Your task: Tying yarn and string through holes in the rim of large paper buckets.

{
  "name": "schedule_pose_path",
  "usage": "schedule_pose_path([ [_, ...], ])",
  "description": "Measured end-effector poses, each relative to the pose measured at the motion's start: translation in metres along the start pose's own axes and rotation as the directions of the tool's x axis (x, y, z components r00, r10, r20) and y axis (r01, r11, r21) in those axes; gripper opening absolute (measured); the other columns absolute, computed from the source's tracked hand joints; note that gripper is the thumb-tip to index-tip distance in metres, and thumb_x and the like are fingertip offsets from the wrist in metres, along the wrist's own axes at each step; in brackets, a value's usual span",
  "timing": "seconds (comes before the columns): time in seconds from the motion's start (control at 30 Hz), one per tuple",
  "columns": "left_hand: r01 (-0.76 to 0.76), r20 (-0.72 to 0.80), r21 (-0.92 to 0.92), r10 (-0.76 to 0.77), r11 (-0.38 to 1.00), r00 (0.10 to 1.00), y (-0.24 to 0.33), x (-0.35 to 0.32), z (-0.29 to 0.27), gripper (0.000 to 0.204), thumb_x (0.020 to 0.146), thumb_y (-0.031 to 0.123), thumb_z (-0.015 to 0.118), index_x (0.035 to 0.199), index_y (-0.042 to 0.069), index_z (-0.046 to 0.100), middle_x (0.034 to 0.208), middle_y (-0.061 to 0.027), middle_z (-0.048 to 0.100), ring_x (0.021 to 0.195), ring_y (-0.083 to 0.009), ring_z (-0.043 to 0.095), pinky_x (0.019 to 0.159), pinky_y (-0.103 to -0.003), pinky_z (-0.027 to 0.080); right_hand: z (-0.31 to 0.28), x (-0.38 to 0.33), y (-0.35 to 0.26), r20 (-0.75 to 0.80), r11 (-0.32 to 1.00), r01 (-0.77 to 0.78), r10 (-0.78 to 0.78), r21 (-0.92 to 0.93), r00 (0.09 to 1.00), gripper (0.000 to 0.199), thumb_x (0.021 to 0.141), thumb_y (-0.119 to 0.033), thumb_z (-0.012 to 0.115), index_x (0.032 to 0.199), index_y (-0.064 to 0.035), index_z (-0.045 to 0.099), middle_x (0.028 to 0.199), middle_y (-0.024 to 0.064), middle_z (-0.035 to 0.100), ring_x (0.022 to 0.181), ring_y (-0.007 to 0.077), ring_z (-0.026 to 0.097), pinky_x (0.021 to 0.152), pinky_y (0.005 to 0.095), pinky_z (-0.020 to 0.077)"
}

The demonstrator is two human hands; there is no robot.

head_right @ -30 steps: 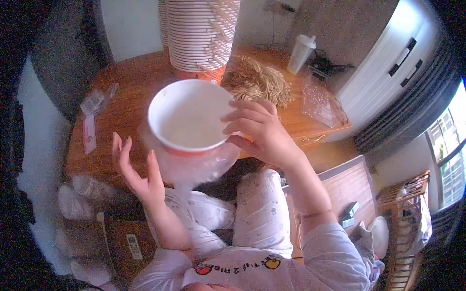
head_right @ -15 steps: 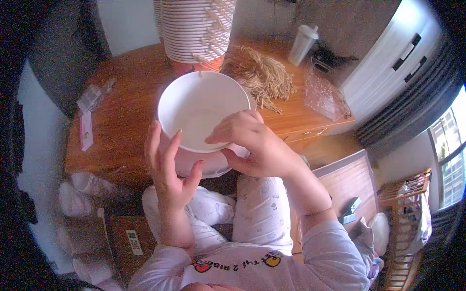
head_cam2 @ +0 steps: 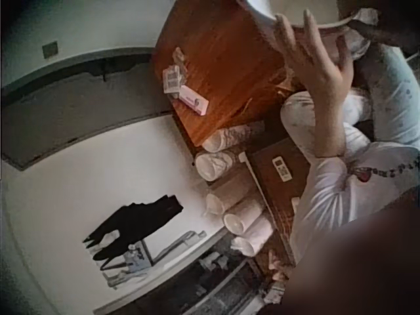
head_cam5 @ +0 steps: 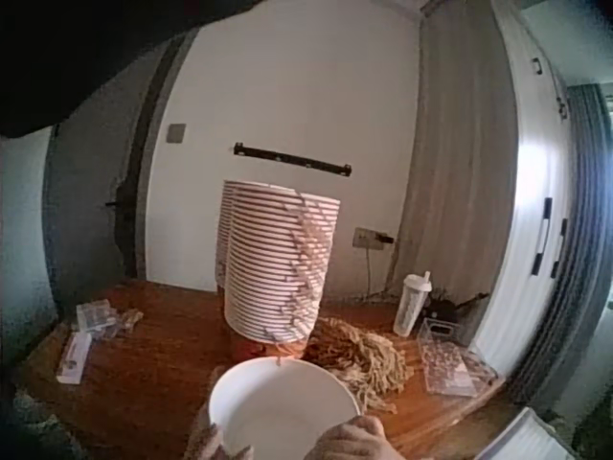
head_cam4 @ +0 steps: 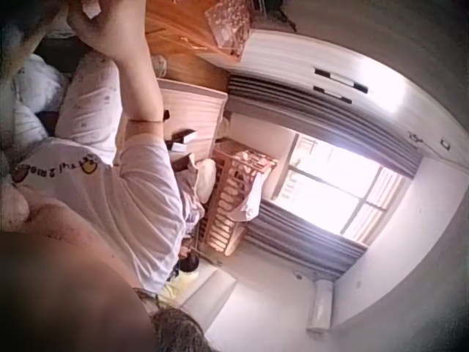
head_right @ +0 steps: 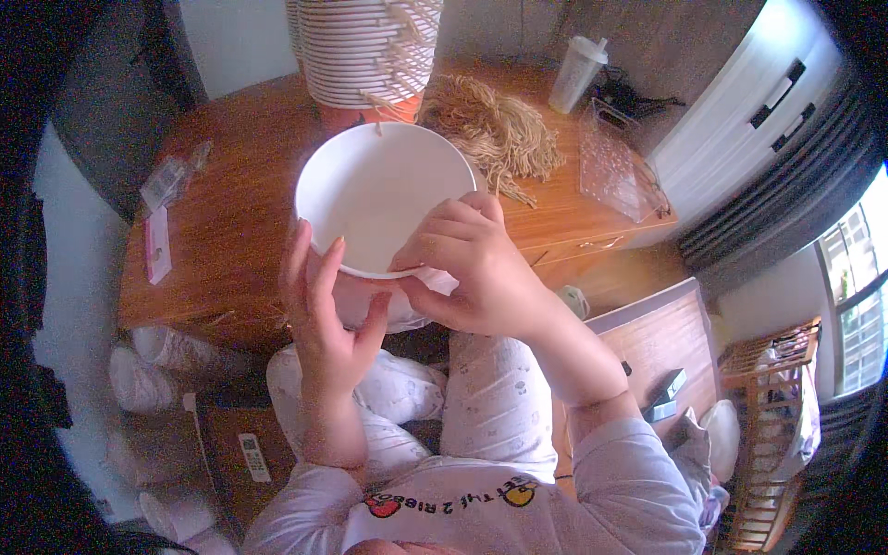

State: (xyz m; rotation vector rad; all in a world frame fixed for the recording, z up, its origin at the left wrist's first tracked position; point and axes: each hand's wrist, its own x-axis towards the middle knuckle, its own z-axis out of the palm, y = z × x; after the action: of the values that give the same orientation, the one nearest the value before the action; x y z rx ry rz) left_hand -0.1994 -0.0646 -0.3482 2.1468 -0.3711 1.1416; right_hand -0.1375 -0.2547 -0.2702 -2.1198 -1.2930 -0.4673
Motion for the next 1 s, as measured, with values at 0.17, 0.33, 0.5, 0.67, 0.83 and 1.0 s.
schedule_pose_path([
  [0.17, 0.01, -0.012, -0.044, -0.01, 0.999, 1.0, 0.0012, -0.0006, 0.0055, 0.067, 0.074, 0.013, 0.076, 0.135, 0.01, 0.048, 0.146, -0.0242, 0.035, 0.132, -0.0462, 0.037, 0.107, -0.055, 0.035, 0.0008, -0.0012, 0.0, -0.017, 1.0, -0.017, 0.017, -0.015, 1.0, 0.022, 0.066, -0.014, 0.075, 0.088, -0.0154, 0.07, 0.085, -0.0002, 0.065, 0.089, 0.0204, 0.06, 0.087, 0.0366, 0.0348],
  [0.33, 0.006, 0.012, -0.004, -0.006, 1.0, 1.0, 0.0014, -0.0006, 0.0009, 0.066, 0.077, 0.016, 0.076, 0.134, 0.008, 0.044, 0.146, -0.0254, 0.035, 0.134, -0.0446, 0.036, 0.108, -0.055, 0.032, 0.0055, 0.0018, -0.0055, -0.024, 0.998, -0.009, 0.008, -0.054, 1.0, 0.026, 0.066, -0.014, 0.073, 0.091, -0.0163, 0.071, 0.086, -0.0004, 0.066, 0.087, 0.0209, 0.058, 0.086, 0.0365, 0.0348],
  [0.5, 0.004, 0.009, 0.017, -0.004, 1.0, 1.0, 0.0021, -0.0001, -0.0008, 0.064, 0.078, 0.018, 0.076, 0.133, 0.008, 0.045, 0.145, -0.0245, 0.038, 0.133, -0.0441, 0.038, 0.108, -0.054, 0.032, 0.0055, 0.0034, -0.0069, -0.029, 0.997, -0.003, 0.001, -0.073, 1.0, 0.025, 0.066, -0.014, 0.072, 0.091, -0.0159, 0.07, 0.085, -0.0008, 0.066, 0.085, 0.0221, 0.057, 0.085, 0.0368, 0.0347],
  [0.67, 0.011, -0.014, 0.038, -0.011, 0.999, 1.0, 0.0034, 0.0014, 0.001, 0.063, 0.074, 0.014, 0.077, 0.131, 0.01, 0.05, 0.143, -0.0223, 0.04, 0.129, -0.0456, 0.042, 0.105, -0.055, 0.037, 0.0019, 0.0029, -0.0045, 0.02, 0.999, -0.022, 0.022, -0.024, 1.0, 0.022, 0.066, -0.016, 0.073, 0.087, -0.0142, 0.067, 0.084, -0.0006, 0.065, 0.085, 0.0219, 0.058, 0.083, 0.0377, 0.0348],
  [0.83, 0.012, -0.038, 0.01, -0.012, 1.0, 0.999, 0.004, 0.0009, 0.0012, 0.063, 0.074, 0.015, 0.078, 0.131, 0.011, 0.05, 0.143, -0.0221, 0.04, 0.128, -0.0449, 0.043, 0.104, -0.054, 0.038, 0.0007, 0.0039, -0.0052, 0.04, 0.998, 0.007, -0.004, -0.067, 0.999, 0.022, 0.067, -0.017, 0.072, 0.088, -0.0144, 0.067, 0.083, -0.0004, 0.064, 0.085, 0.0214, 0.058, 0.082, 0.038, 0.035],
  [1.0, 0.005, -0.04, 0.02, -0.005, 1.0, 0.999, 0.004, 0.0007, 0.0024, 0.062, 0.075, 0.015, 0.077, 0.131, 0.011, 0.05, 0.143, -0.0222, 0.04, 0.128, -0.045, 0.043, 0.104, -0.054, 0.038, 0.0011, 0.0038, -0.0005, 0.056, 0.989, 0.071, -0.064, -0.131, 0.996, 0.021, 0.068, -0.018, 0.072, 0.087, -0.0152, 0.066, 0.08, -0.0007, 0.063, 0.082, 0.0218, 0.058, 0.079, 0.0385, 0.0368],
])
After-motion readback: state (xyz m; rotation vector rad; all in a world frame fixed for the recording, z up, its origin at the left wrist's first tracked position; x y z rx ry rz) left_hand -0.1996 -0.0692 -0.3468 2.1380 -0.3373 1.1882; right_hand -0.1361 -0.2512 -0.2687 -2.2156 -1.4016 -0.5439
